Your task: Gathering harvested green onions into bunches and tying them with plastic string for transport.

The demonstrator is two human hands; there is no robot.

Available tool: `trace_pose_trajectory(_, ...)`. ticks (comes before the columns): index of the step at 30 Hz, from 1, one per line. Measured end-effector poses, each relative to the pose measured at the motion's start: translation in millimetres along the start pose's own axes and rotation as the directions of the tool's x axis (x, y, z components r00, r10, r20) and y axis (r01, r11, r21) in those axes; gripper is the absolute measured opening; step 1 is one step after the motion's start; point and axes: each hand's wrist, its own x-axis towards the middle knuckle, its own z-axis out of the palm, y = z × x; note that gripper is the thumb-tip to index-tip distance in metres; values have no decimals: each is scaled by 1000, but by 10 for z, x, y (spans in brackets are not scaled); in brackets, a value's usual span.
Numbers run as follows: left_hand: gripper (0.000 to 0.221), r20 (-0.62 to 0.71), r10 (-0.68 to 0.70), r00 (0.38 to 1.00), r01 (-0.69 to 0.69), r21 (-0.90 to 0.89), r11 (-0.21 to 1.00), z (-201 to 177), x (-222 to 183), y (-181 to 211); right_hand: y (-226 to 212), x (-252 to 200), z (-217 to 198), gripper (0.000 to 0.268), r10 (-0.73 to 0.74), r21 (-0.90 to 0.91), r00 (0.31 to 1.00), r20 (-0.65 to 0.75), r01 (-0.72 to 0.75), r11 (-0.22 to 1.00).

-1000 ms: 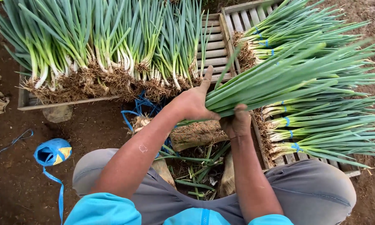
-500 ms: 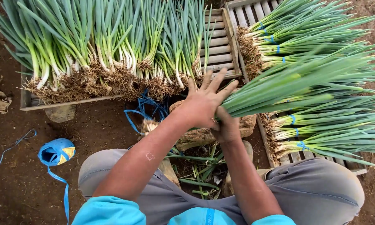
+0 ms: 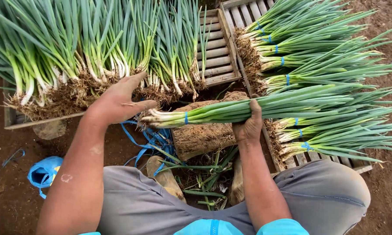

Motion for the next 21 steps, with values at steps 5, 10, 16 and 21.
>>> trace_pose_trajectory(5,87,0,-3,1000,3,-74,997,-131,-143,17,97,53,-117,30,-66,-80,996,-64,61,995)
trace_pose_trajectory(10,83,-28,-42,999,36,-170,985,-255,-283,145,-24,-36,28,27,56,117,998,-19,-53,992)
trace_pose_trajectory(16,87,-13,5,1000,-7,-171,985,9,-202,304,92,93,-46,63,-27,-110,921,-389,-18,994)
trace_pose_trajectory(21,120,156,203,967,-203,-14,979,665,-17,668,-156,-472,667,61,3,-194,955,-296,-63,979)
